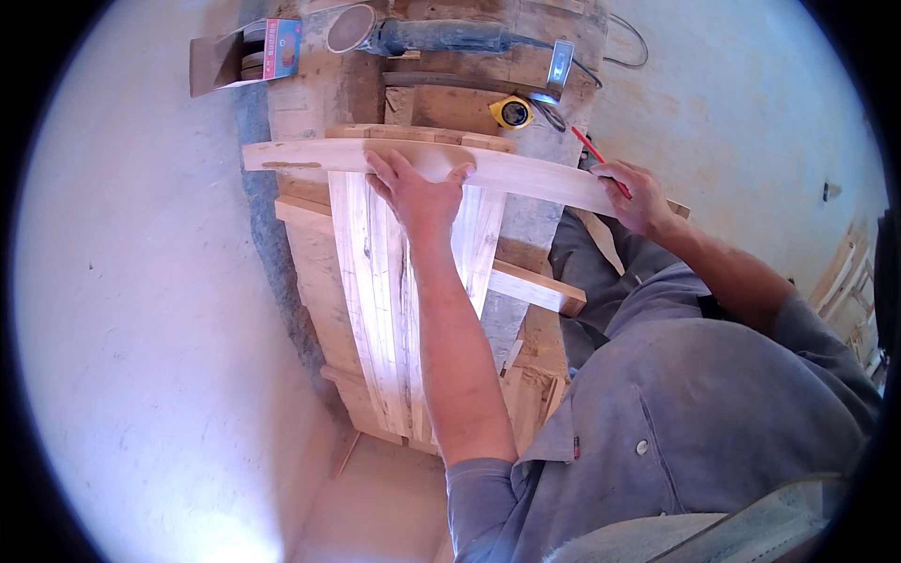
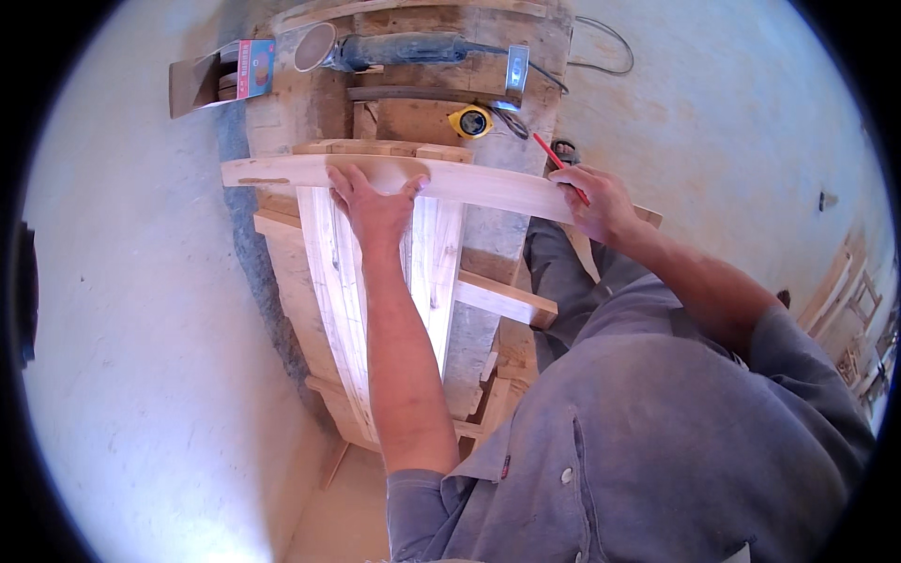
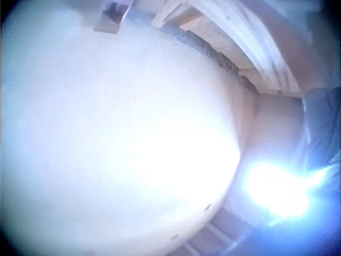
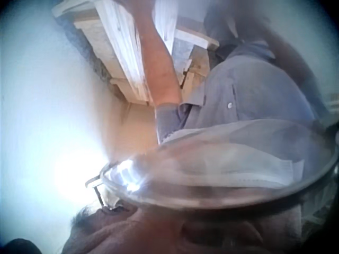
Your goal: The person places a curved wooden piece over a stack of planks and uses a red pencil to mark alignment points along its length. The person then removes the curved piece and marks additional lines on the stacked planks.
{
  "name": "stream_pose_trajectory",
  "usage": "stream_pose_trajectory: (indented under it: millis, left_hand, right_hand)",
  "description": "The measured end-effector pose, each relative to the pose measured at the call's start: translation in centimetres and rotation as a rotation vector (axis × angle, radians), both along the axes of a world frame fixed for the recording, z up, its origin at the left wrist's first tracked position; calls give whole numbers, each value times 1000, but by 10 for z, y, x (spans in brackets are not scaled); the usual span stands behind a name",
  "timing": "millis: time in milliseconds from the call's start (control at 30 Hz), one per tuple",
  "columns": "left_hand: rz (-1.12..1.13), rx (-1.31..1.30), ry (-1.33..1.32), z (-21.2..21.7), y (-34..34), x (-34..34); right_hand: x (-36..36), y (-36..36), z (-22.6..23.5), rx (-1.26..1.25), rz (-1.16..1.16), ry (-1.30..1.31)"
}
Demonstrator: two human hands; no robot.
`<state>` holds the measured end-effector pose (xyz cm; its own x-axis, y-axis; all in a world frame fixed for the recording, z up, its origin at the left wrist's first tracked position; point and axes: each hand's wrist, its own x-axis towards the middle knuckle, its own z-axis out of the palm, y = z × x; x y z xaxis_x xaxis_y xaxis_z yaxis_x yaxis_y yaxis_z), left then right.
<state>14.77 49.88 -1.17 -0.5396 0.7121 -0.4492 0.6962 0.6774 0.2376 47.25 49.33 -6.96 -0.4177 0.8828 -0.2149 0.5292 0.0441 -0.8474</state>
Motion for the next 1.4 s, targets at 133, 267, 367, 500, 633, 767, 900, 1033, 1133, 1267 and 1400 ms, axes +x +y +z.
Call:
stream_pose_trajectory:
  millis: [133,267,367,500,633,767,900,1033,1133,1267,1400]
  left_hand:
    - [-3,-4,-2,0,0,0]
    - [5,-6,-15,2,2,1]
    - [-54,39,55,-8,-4,-5]
    - [-66,16,66,-11,-4,-7]
    - [-61,7,60,-11,-4,-7]
    - [-65,17,54,-12,-4,-7]
    - [-56,0,48,-11,-2,-7]
    - [-50,-11,32,-10,-1,-5]
    - [-47,-33,40,-7,2,-4]
    - [-15,-135,44,7,10,0]
    - [-19,-153,62,10,15,1]
  right_hand:
    - [1,0,0,14,13,-6]
    - [1,-1,-1,17,9,16]
    - [1,-1,-1,20,12,12]
    - [1,-2,-2,22,14,18]
    - [0,-2,0,30,14,18]
    - [1,-2,1,29,12,17]
    - [0,-2,2,43,9,18]
    - [0,-1,6,5,6,-5]
    - [3,3,14,26,35,21]
    - [-3,20,27,108,73,147]
    - [-57,66,37,125,262,270]
